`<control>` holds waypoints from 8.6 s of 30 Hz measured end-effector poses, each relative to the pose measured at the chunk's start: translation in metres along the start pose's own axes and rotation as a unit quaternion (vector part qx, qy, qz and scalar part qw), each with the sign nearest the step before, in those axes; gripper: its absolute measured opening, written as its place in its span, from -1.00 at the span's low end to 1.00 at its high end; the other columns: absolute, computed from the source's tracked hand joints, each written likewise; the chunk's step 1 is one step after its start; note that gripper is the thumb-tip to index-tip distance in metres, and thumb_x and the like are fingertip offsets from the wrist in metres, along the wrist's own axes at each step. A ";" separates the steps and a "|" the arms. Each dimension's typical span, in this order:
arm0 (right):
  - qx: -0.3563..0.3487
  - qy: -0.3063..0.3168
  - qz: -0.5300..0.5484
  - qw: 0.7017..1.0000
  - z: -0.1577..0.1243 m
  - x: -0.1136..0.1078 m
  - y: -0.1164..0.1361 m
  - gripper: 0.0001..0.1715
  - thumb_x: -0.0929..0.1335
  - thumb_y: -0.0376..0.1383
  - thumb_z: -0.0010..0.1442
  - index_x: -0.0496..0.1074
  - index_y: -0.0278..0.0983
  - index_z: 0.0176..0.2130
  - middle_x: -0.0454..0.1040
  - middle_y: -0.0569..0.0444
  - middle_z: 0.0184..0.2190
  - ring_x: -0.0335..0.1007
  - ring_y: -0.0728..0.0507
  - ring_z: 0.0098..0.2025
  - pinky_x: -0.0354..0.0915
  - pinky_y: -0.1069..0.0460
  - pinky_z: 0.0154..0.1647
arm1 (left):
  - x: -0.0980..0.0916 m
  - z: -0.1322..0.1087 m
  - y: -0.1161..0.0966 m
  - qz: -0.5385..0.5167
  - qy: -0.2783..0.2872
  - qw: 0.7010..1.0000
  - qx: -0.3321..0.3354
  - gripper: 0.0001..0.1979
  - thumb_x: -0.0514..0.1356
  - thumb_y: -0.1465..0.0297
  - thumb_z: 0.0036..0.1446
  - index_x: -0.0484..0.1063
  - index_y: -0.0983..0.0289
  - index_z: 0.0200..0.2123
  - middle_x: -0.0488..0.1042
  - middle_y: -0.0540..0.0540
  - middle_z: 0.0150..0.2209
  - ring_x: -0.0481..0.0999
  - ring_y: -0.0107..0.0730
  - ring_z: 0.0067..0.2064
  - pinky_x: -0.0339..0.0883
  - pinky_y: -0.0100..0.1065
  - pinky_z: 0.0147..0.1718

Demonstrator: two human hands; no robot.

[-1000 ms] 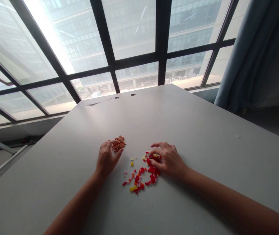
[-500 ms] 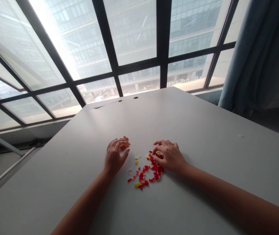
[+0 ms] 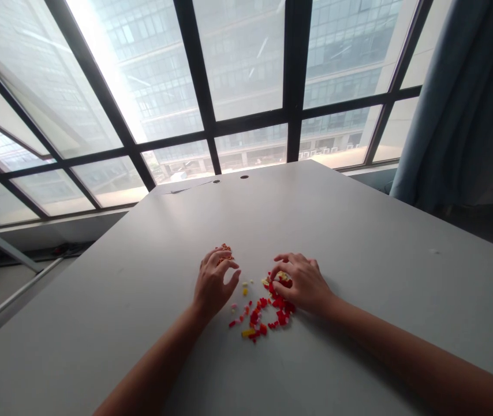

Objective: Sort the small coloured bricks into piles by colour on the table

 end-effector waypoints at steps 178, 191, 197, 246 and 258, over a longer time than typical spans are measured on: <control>-0.043 0.031 0.269 0.962 0.020 -0.020 0.006 -0.84 0.40 -0.21 0.09 0.57 -0.23 -0.33 0.61 0.09 -0.39 0.52 -0.09 -0.32 0.36 0.05 -0.23 | -0.003 0.037 -0.039 -0.013 0.122 0.992 -0.007 -0.95 0.30 0.36 0.03 0.50 0.16 -0.45 0.60 0.01 -0.32 0.52 -0.19 -0.11 0.24 -0.06 0.01; -0.089 0.081 -0.025 0.992 0.011 -0.016 -0.008 -0.84 0.35 -0.27 0.16 0.57 -0.20 -0.36 0.51 -0.02 -0.25 0.43 -0.13 -0.26 0.18 -0.05 -0.15 | -0.028 0.016 0.040 0.240 0.046 0.968 -0.065 -0.84 0.18 0.41 0.06 0.46 0.22 -0.24 0.55 0.22 -0.18 0.44 0.07 -0.02 0.05 0.13 0.08; -0.069 0.115 -0.026 0.991 0.011 -0.013 -0.009 -0.85 0.35 -0.28 0.15 0.57 -0.17 -0.33 0.51 0.00 -0.21 0.44 -0.14 -0.24 0.17 -0.08 -0.12 | -0.029 0.006 0.004 0.167 0.024 0.985 -0.036 -0.85 0.16 0.41 0.12 0.43 0.19 -0.20 0.55 0.11 -0.14 0.44 -0.09 0.01 0.06 0.02 0.12; -0.098 0.231 -0.015 0.968 0.016 -0.026 -0.016 -0.92 0.42 -0.30 0.09 0.57 -0.22 -0.36 0.50 0.02 -0.32 0.42 -0.09 -0.33 0.24 0.06 -0.29 | -0.031 -0.007 0.020 0.148 -0.052 0.984 -0.085 -0.97 0.24 0.38 0.11 0.49 0.16 -0.34 0.53 0.06 -0.16 0.47 -0.18 -0.10 0.15 -0.11 -0.01; -0.129 0.169 0.038 0.976 0.016 -0.032 -0.003 -0.85 0.33 -0.35 0.18 0.53 -0.30 -0.30 0.49 -0.03 -0.30 0.39 -0.07 -0.36 0.24 0.05 -0.29 | -0.021 -0.008 -0.023 -0.080 0.031 0.992 -0.095 -0.91 0.33 0.39 0.00 0.50 0.16 -0.36 0.50 0.08 -0.13 0.46 -0.20 -0.08 0.30 -0.08 -0.04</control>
Point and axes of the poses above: each hand's wrist, its own z-axis towards the middle knuckle, its own x-axis out of the palm, y = z × x, the point moved 5 cm from there along z, towards the middle knuckle
